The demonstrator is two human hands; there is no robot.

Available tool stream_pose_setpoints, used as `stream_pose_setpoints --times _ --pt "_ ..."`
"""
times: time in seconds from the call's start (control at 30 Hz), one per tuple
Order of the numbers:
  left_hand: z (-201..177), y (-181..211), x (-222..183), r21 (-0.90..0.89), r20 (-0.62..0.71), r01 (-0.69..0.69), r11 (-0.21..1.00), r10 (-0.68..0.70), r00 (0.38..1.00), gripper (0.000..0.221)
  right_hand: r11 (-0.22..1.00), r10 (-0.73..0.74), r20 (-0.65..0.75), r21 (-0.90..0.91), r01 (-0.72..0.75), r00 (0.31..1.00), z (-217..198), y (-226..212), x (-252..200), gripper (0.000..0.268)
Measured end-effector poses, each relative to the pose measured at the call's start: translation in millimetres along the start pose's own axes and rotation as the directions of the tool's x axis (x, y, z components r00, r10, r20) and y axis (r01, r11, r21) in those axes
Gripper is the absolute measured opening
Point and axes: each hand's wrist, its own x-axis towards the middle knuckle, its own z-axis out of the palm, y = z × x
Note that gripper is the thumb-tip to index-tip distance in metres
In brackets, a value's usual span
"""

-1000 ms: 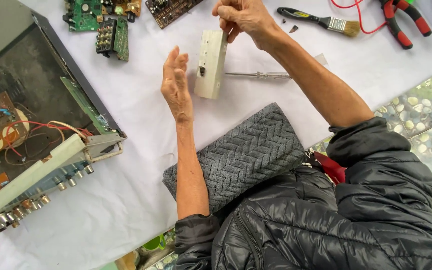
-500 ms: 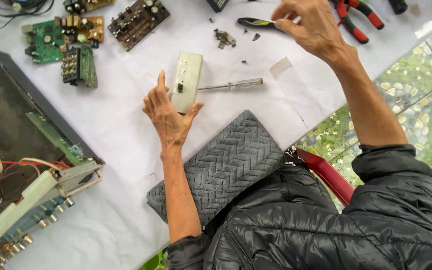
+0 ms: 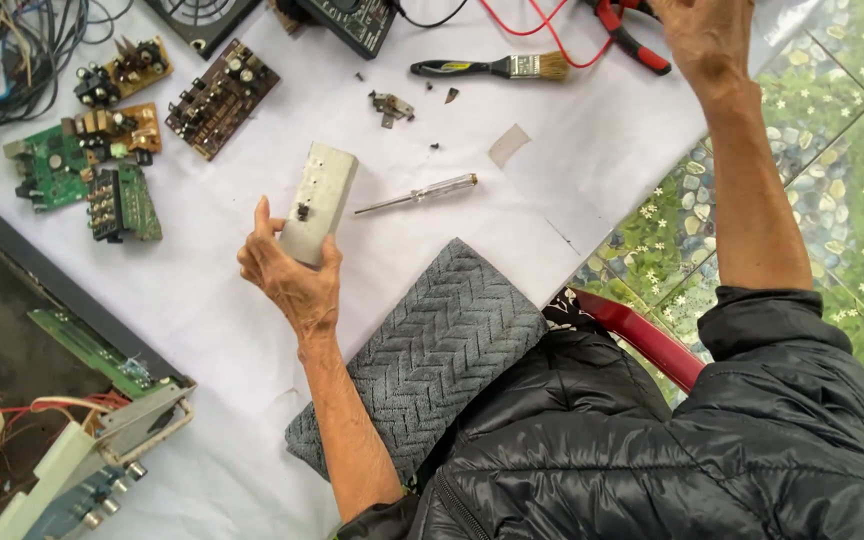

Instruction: Extracting electronic components from a metal heat sink using pliers and a screwdriver on a repair bench.

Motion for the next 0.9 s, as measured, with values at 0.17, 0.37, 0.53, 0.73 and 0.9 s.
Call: stream_pose_setpoints --times 0.17,0.37,0.53,0.73,0.9 --pt "-0.9 4.9 2.7 -0.014 -0.013 -0.001 1.000 0.001 1.000 0.080 0.972 -0.122 -0.016 -0.203 0.116 0.992 -15.4 14.9 -9.6 0.017" --pt "-0.5 6.6 4.8 -0.055 -0.042 0.008 0.998 -0.011 0.999 0.071 0.863 -0.009 0.205 -0.492 0.111 0.979 -3.7 28.3 -24.4 0.071" --pt "0.0 4.0 5.0 -0.087 -0.039 -0.003 0.996 0.000 0.999 0.068 0.842 -0.166 0.135 -0.497 0.212 0.977 -2.3 33.7 -22.4 0.060" --pt "0.7 0.7 4.5 -0.108 -0.008 0.011 0.994 -0.012 1.000 0.070 0.821 -0.424 -0.111 -0.466 0.330 0.899 9.7 38.7 -14.3 0.025" --pt "2.8 -3.7 3.1 -0.092 -0.016 0.009 0.996 -0.011 1.000 0.070 0.954 -0.278 -0.219 -0.173 0.243 0.935 7.7 34.0 9.5 0.027"
